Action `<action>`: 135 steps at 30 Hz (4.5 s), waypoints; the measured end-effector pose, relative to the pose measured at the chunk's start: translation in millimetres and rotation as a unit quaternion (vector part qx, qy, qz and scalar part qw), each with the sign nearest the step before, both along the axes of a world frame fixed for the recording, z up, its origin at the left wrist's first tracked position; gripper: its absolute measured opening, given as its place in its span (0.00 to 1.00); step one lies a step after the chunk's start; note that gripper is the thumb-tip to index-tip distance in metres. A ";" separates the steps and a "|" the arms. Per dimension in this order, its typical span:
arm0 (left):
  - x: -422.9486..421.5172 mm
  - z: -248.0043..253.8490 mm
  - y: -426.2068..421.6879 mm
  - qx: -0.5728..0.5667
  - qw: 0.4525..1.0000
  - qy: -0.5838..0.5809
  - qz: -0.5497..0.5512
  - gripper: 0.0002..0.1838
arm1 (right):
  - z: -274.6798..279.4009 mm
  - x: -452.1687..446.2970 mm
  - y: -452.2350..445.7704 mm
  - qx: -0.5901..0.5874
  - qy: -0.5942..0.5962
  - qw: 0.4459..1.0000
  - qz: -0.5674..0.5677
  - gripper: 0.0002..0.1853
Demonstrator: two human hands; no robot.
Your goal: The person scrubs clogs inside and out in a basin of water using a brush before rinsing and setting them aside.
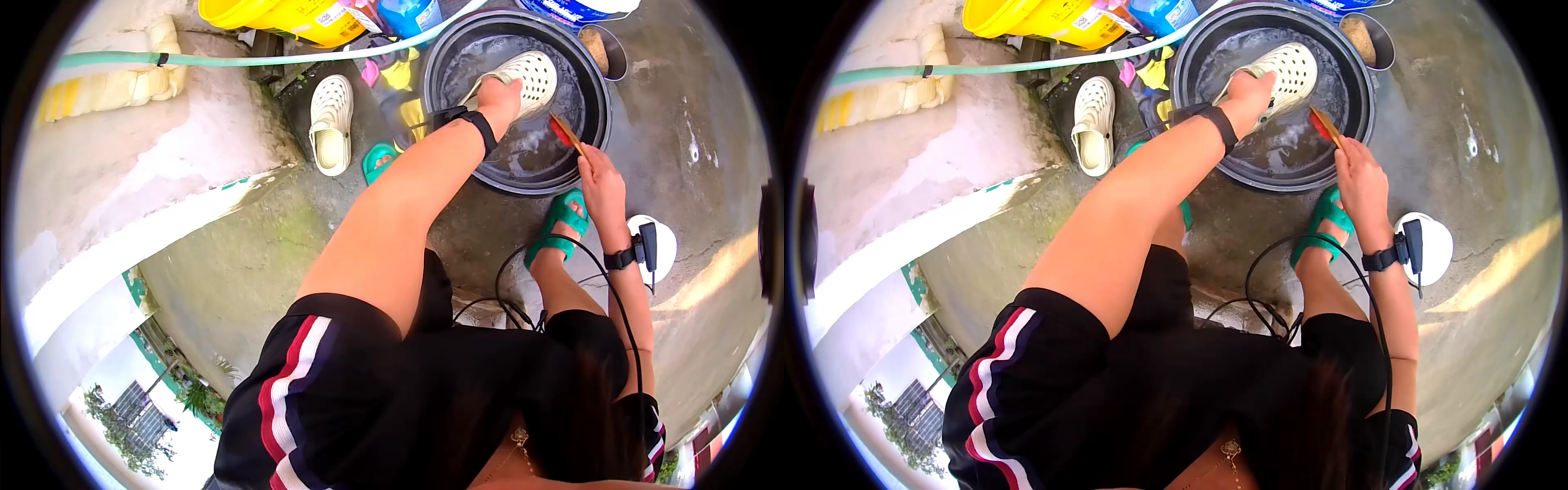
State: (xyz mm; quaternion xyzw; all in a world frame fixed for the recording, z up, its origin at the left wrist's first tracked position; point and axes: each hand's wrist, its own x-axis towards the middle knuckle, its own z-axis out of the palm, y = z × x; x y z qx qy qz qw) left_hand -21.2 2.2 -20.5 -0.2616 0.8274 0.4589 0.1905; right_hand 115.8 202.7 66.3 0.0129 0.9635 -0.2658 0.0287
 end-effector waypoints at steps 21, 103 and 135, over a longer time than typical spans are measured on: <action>26.0 -38.3 -8.7 0.061 0.970 0.020 -0.234 0.16 | -26.2 -14.4 -25.9 0.203 -0.138 0.967 0.070 0.17; 4.2 3.1 -17.6 0.499 0.852 -0.136 0.077 0.22 | -23.6 0.7 -77.3 -0.061 -0.015 0.998 0.006 0.29; 9.2 -3.7 -19.4 0.413 0.897 -0.157 -0.013 0.19 | -49.4 -18.6 -81.2 -0.060 -0.033 0.998 -0.006 0.25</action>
